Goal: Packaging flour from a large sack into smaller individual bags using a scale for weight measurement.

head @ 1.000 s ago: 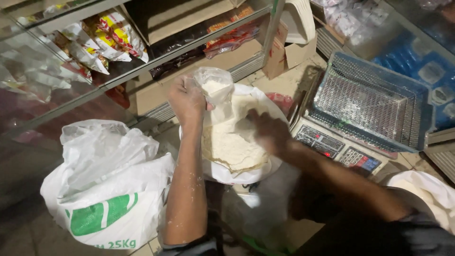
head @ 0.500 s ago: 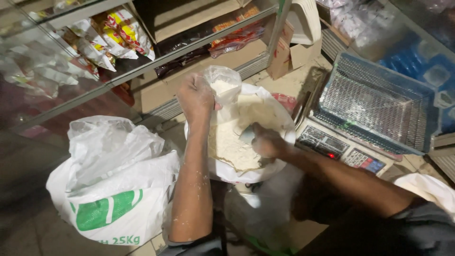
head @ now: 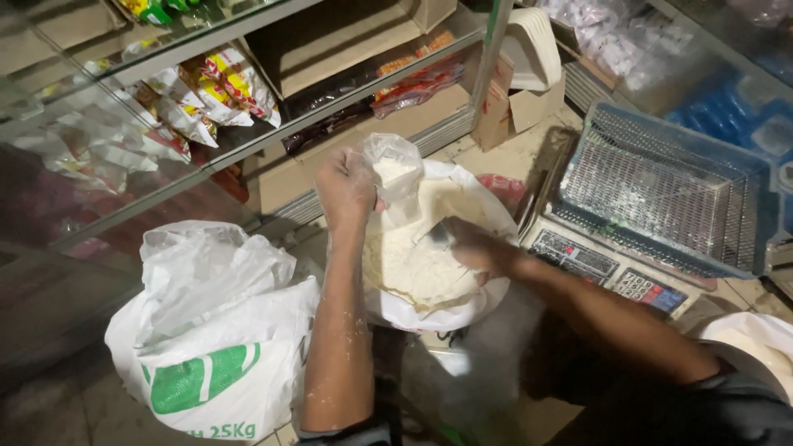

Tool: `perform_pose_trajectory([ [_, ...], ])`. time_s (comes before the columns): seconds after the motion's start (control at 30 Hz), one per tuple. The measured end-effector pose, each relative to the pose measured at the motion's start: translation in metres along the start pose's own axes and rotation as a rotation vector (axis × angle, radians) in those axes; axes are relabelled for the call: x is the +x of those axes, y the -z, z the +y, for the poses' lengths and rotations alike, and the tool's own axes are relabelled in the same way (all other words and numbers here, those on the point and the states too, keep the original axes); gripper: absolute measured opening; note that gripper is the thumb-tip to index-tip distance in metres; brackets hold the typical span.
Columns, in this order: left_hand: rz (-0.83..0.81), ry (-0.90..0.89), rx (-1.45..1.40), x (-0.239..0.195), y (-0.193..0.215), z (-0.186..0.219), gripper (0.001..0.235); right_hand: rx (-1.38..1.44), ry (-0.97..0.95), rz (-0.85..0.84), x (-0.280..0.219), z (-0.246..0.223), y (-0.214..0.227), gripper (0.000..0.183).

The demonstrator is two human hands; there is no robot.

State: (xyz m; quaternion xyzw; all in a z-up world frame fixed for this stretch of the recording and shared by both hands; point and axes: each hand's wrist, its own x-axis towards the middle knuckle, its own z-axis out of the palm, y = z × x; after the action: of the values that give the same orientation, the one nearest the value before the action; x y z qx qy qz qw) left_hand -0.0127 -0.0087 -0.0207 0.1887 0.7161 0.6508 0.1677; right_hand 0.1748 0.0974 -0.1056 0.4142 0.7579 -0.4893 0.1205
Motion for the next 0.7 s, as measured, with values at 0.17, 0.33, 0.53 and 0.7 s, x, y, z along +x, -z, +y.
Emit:
perform_pose_trajectory([
  [0.17, -0.047, 0.015, 0.067, 0.002, 0.001, 0.001, 0.029, 0.272, 0.168, 0.069, 0.025, 0.039, 0.038, 0.082],
  [0.33, -0.066, -0.02, 0.125, 0.007, 0.0, -0.006, 0.029, 0.457, 0.239, 0.111, -0.039, -0.016, 0.103, 0.059],
  [0.53, -0.05, -0.042, 0.179, -0.013, -0.005, 0.013, 0.032, 0.147, 0.249, 0.351, -0.072, -0.101, 0.123, 0.061],
  [0.7, -0.011, -0.063, 0.234, -0.009, -0.012, 0.002, 0.034, 0.165, 0.246, 0.446, -0.028, -0.129, 0.107, 0.083],
])
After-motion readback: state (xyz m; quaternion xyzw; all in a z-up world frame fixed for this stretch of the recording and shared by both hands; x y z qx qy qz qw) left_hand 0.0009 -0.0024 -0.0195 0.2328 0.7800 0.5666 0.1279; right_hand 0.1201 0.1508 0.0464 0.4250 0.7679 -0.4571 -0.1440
